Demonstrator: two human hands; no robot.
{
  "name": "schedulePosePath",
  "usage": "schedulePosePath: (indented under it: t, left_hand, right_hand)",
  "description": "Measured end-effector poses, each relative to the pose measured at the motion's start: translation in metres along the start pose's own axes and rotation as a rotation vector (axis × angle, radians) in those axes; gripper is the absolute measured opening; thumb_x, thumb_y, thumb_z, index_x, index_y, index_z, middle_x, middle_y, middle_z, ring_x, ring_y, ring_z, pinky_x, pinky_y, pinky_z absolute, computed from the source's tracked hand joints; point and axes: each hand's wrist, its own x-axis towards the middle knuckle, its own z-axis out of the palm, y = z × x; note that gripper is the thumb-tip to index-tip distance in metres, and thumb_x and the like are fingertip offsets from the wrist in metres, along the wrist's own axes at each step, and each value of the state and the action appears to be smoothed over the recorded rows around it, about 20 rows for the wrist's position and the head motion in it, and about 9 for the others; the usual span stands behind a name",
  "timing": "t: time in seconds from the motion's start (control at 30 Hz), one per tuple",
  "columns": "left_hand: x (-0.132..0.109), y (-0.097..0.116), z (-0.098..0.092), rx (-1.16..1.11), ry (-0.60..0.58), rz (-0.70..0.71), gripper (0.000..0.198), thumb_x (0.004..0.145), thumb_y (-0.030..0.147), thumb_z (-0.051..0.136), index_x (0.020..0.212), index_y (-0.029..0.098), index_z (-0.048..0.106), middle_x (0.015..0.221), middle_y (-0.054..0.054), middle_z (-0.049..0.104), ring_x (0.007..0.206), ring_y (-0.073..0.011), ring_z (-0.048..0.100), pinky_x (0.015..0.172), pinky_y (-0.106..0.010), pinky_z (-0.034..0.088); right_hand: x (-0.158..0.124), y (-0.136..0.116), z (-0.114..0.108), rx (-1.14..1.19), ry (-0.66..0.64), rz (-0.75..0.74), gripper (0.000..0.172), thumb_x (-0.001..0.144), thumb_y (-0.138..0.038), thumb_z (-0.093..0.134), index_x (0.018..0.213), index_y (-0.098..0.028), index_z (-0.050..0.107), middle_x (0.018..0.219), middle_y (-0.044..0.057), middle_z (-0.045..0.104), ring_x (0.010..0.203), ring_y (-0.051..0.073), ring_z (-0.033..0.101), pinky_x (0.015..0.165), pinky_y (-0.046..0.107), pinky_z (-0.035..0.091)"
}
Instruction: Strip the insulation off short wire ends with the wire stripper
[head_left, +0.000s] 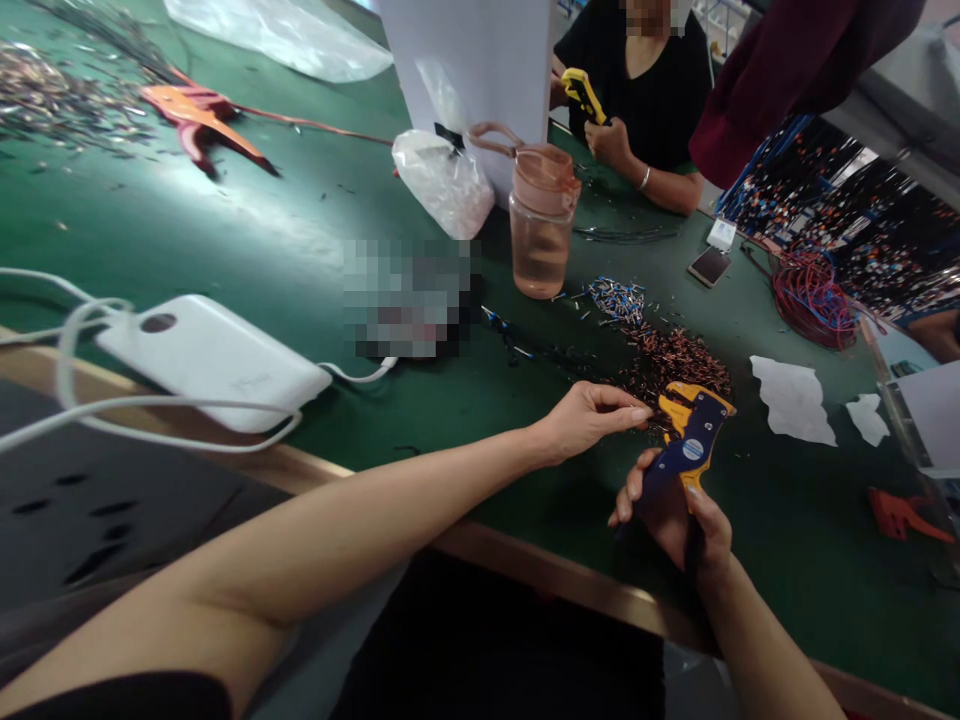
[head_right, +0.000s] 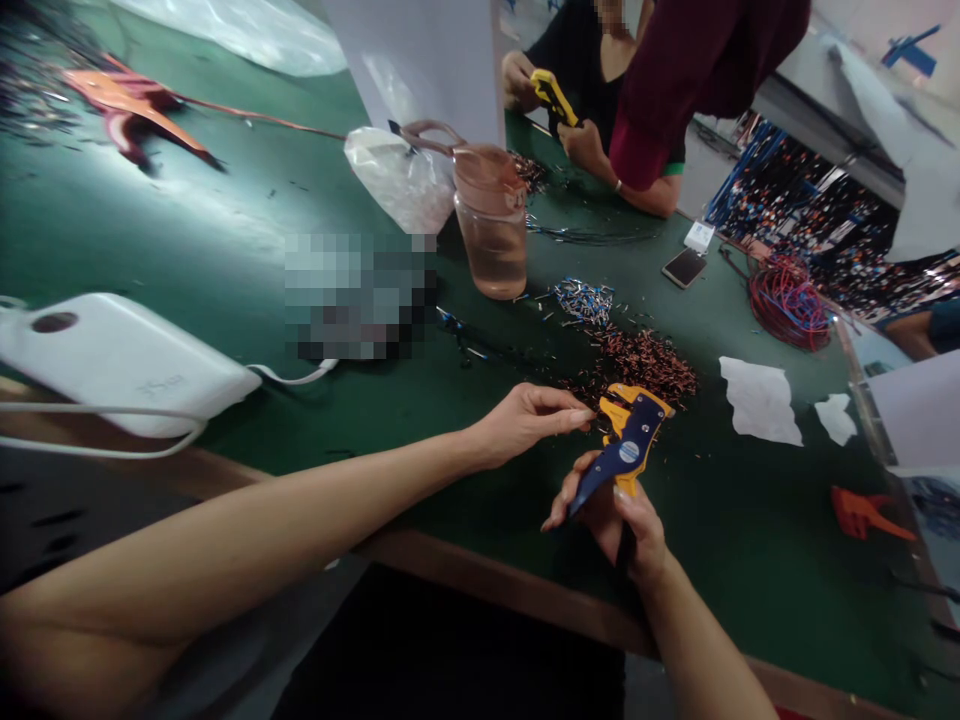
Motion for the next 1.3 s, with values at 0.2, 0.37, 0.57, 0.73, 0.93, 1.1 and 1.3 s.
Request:
schedulePosePath:
  t: [0.2,0.37,0.57,0.73,0.93,1.1,1.3]
  left_hand:
    - [-0.002,0.005,-0.002,0.211,0.045,0.210,0.022,0.072,0.036,0.068,0.068,0.015,0.071,0.068,-0.003,0.066,0.064,-0.0118,0.055,0.063,-0.024,0.043]
    - [-0.004,0.006,-0.001,0.182,0.015,0.204,0.020,0.073,0.034,0.068,0.067,0.015,0.070,0.068,-0.003,0.066,0.064,-0.0115,0.055,0.061,-0.023,0.043]
    - [-0.006,0.006,0.002,0.089,-0.051,0.139,0.018,0.072,0.032,0.069,0.067,0.014,0.071,0.067,-0.003,0.067,0.065,-0.0116,0.057,0.063,-0.023,0.045]
    - [-0.008,0.005,0.004,0.059,-0.102,0.114,0.022,0.072,0.035,0.069,0.068,0.014,0.070,0.066,-0.003,0.067,0.065,-0.0130,0.059,0.065,-0.025,0.048]
    - [-0.005,-0.001,0.004,0.087,-0.106,0.129,0.022,0.072,0.036,0.070,0.071,0.014,0.071,0.070,-0.004,0.068,0.068,-0.0135,0.060,0.067,-0.025,0.048]
    - [-0.004,-0.002,0.004,0.084,-0.087,0.121,0.019,0.070,0.032,0.072,0.072,0.013,0.072,0.073,-0.004,0.069,0.070,-0.0129,0.060,0.068,-0.024,0.047]
    - [-0.005,0.000,0.005,0.051,-0.060,0.107,0.015,0.068,0.029,0.073,0.072,0.014,0.072,0.074,-0.003,0.070,0.069,-0.0123,0.059,0.067,-0.024,0.046]
  right_hand:
    - [0.000,0.002,-0.002,-0.267,0.144,-0.074,0.034,0.081,-0.041,0.065,0.106,-0.018,0.060,0.089,0.007,0.065,0.078,0.024,0.062,0.077,0.041,0.050]
    - [0.001,0.002,0.001,-0.424,0.201,-0.093,0.031,0.080,-0.042,0.068,0.100,-0.019,0.062,0.084,0.006,0.066,0.073,0.023,0.062,0.073,0.037,0.049]
    - [0.002,0.006,-0.003,-0.458,0.220,-0.115,0.026,0.082,-0.039,0.066,0.097,-0.019,0.064,0.083,0.005,0.066,0.073,0.022,0.062,0.073,0.036,0.048]
    - [0.003,0.005,-0.001,-0.534,0.244,-0.116,0.025,0.083,-0.042,0.064,0.086,-0.018,0.067,0.073,0.004,0.066,0.068,0.019,0.059,0.071,0.033,0.048]
    - [0.004,0.005,0.006,-0.512,0.343,-0.148,0.030,0.079,-0.047,0.068,0.077,-0.017,0.063,0.062,0.002,0.062,0.053,0.016,0.058,0.053,0.029,0.049]
    - [0.002,0.011,0.002,-0.502,0.384,-0.164,0.032,0.080,-0.046,0.067,0.072,-0.016,0.059,0.055,-0.001,0.057,0.043,0.012,0.054,0.045,0.025,0.046]
    - [0.001,0.013,0.000,-0.487,0.422,-0.171,0.034,0.079,-0.048,0.068,0.074,-0.017,0.055,0.049,-0.005,0.052,0.034,0.010,0.048,0.036,0.022,0.040]
